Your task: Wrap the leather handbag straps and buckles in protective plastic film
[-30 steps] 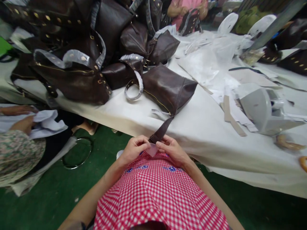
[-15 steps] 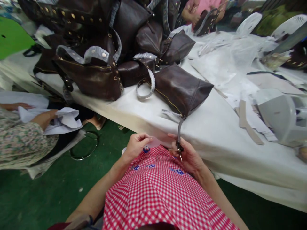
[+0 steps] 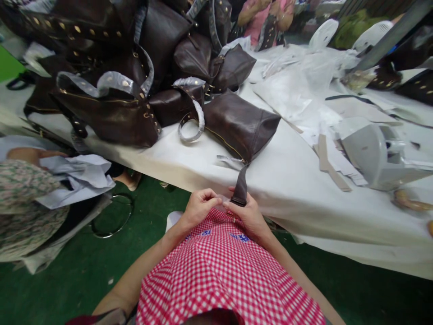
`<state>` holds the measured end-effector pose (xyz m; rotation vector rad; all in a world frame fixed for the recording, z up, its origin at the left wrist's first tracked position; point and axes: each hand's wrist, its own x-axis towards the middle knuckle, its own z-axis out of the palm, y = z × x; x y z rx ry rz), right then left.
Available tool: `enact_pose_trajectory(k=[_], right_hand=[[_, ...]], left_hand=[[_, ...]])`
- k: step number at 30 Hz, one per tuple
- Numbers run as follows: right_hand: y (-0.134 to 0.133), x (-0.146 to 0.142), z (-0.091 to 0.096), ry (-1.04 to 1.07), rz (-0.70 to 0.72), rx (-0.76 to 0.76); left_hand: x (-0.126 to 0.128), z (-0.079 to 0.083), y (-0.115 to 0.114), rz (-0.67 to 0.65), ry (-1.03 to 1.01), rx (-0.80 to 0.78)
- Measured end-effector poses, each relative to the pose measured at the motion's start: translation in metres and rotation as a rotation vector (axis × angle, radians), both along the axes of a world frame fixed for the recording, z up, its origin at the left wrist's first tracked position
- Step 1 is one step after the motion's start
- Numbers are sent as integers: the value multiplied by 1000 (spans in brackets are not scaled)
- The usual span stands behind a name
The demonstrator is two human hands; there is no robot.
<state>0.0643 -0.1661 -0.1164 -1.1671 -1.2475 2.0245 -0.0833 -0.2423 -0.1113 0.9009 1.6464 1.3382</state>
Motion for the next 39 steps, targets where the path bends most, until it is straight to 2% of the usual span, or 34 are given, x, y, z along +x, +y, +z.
enact_pose_trajectory(k=[5,17,24,29,33,36,39], right_hand=[[3,6,-8,60,22,10],[11,18,-3,132,90,-44],[21,39,14,294,194,-168],[30,47,23,380,223,-129],[28,42,25,388,242,-124],[24,36,27,355,195,-40],[23,32,27,286,114,51]], left_hand=[[2,0,2,-14,-6,-9],[7,1,8,-33,-103,-14],[8,1,4,-9,-147,3],[11,7,-1,-82,-143,-35],[14,13,-3,-129,-186,-46],[15,16,-2,-156,-197,-53],[14,17,-2,-169,-115,-89]])
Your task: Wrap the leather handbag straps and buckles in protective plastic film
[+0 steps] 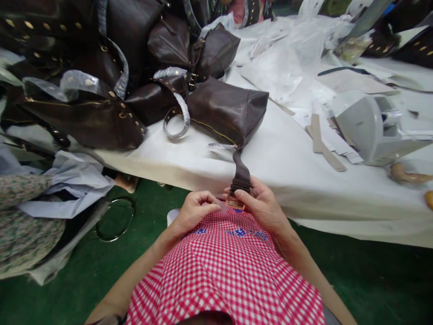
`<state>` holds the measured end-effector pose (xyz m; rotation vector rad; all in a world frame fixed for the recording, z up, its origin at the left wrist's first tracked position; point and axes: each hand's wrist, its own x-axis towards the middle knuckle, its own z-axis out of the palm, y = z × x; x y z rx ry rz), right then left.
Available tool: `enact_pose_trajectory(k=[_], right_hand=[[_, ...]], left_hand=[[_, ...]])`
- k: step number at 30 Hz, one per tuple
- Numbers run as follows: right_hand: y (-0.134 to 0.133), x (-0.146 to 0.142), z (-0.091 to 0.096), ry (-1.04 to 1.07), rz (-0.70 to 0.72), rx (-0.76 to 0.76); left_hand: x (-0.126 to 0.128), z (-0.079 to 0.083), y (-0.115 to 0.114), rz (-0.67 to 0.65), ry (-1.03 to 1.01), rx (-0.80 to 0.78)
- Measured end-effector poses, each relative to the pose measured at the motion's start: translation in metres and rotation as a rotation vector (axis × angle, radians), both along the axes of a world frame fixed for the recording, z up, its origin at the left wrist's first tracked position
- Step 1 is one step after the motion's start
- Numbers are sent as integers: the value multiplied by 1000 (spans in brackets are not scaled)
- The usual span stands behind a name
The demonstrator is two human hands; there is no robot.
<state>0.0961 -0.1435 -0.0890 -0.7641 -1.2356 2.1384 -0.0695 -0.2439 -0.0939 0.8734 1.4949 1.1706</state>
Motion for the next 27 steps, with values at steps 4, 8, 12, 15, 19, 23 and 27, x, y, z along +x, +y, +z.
enact_pose_trajectory(k=[4,8,12,15,19,23,27], right_hand=[[0,-3,0,-40,-75,64],[0,-4,-2,-59,-76,104],[1,-3,-5,-86,-38,138],[2,-3,-8,-92,-27,144],[2,-6,-10,-85,-17,149],[2,-9,-11,-92,-6,195],[4,-11,-14,-86,16,199]], left_hand=[[-1,1,0,-26,36,-26],[0,-1,2,-27,-4,-61],[1,-4,4,-11,-54,-103],[0,-7,5,2,-78,-110],[0,-8,6,0,-83,-104],[0,-9,7,-24,-117,-121],[-2,-11,6,-92,-157,-165]])
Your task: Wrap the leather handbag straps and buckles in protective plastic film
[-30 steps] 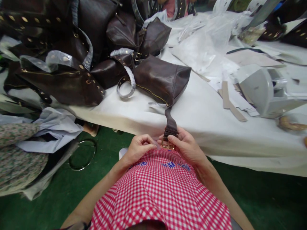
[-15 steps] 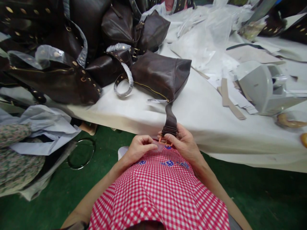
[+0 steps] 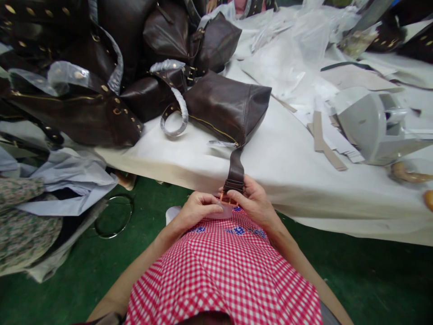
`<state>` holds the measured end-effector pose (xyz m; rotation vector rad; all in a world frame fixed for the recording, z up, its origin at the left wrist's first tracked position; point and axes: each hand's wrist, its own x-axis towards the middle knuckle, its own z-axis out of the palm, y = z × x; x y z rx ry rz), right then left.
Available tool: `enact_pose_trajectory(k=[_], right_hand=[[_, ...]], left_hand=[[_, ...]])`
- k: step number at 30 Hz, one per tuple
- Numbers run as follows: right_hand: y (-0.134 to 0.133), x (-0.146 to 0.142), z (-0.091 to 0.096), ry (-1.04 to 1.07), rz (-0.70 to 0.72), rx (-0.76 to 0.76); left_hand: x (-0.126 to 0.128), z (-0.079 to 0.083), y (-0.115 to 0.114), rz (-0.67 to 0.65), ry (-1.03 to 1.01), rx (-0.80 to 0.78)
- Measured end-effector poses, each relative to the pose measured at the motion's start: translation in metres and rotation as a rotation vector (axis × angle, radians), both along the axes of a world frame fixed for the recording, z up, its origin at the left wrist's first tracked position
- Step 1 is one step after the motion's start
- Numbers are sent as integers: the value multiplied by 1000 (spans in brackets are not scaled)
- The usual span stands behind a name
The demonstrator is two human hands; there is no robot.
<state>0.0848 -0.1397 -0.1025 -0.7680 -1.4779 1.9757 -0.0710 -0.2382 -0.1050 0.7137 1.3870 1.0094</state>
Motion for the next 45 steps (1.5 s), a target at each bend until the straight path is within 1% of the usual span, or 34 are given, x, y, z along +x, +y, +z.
enact_pose_trajectory(k=[4,7,11,15,20,24,27,29,32,33,35,37,40,45], right_hand=[[1,-1,-3,36,47,-42],[1,-1,-4,62,54,-73],[2,2,-2,66,61,-74],[3,2,-2,53,62,-65],[3,-2,-2,59,70,-79],[1,-2,-1,33,100,-109],[0,0,-2,19,94,-113],[0,1,-3,-13,92,-88],[1,2,-5,-73,84,-34],[1,2,-5,-79,77,-21],[1,1,-5,-62,57,-10],[1,-1,-5,-30,44,-15],[2,0,-4,5,72,-46],[5,3,-3,-17,100,-54]], left_hand=[[-2,-5,-2,-89,-49,-35],[-4,-8,-3,-119,-52,-17],[-7,-10,-4,-118,-76,20],[-9,-12,-4,-95,-84,21],[-8,-11,-5,-144,-95,38],[-8,-10,-6,-164,-48,60],[-8,-10,-6,-157,41,105],[-7,-10,-5,-144,169,136],[-6,-10,-4,-124,419,178],[-6,-10,-4,-117,459,187],[-4,-11,-3,-100,428,187],[-3,-13,-3,-79,312,163],[0,-16,-1,-34,175,137],[4,-18,2,166,104,178]])
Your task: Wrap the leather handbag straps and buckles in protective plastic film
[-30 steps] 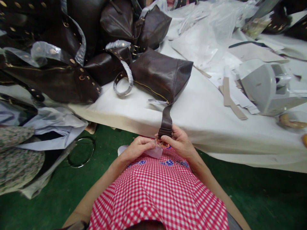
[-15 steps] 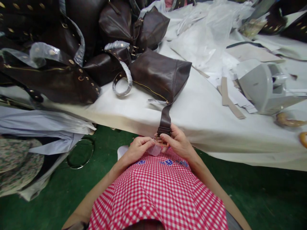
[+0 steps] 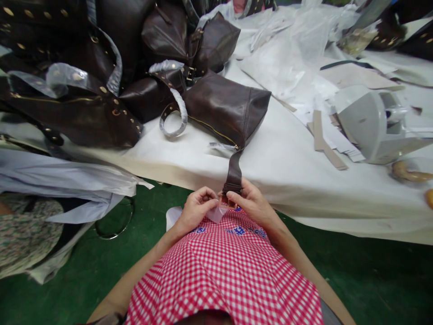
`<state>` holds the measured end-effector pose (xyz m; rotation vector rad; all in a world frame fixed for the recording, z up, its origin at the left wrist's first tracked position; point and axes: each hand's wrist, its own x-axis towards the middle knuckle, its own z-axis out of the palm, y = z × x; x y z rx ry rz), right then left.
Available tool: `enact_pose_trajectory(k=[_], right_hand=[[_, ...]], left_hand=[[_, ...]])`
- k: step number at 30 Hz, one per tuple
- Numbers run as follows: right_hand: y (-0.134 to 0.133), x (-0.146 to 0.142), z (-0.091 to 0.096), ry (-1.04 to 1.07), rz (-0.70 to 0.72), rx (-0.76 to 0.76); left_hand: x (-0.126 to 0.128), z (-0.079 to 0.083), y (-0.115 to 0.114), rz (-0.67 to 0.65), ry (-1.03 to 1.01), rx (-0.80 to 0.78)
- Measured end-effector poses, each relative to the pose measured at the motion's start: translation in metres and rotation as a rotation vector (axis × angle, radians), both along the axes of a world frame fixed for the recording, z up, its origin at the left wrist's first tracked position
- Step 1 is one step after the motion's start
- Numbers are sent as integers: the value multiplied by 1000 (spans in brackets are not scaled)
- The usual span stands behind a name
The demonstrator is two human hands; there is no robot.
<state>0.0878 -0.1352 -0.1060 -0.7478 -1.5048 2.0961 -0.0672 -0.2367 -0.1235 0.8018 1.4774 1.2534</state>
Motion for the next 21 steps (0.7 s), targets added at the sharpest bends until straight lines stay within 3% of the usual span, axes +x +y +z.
enact_pose_trajectory(k=[12,17,21], right_hand=[[0,-3,-7,-26,-52,-30],[0,-1,-7,-70,-77,-23],[0,-1,-3,-52,-123,-82]], left_hand=[[4,1,-5,-11,77,-16],[4,-5,-2,7,-16,-10],[-3,-2,-3,-142,-90,-99]])
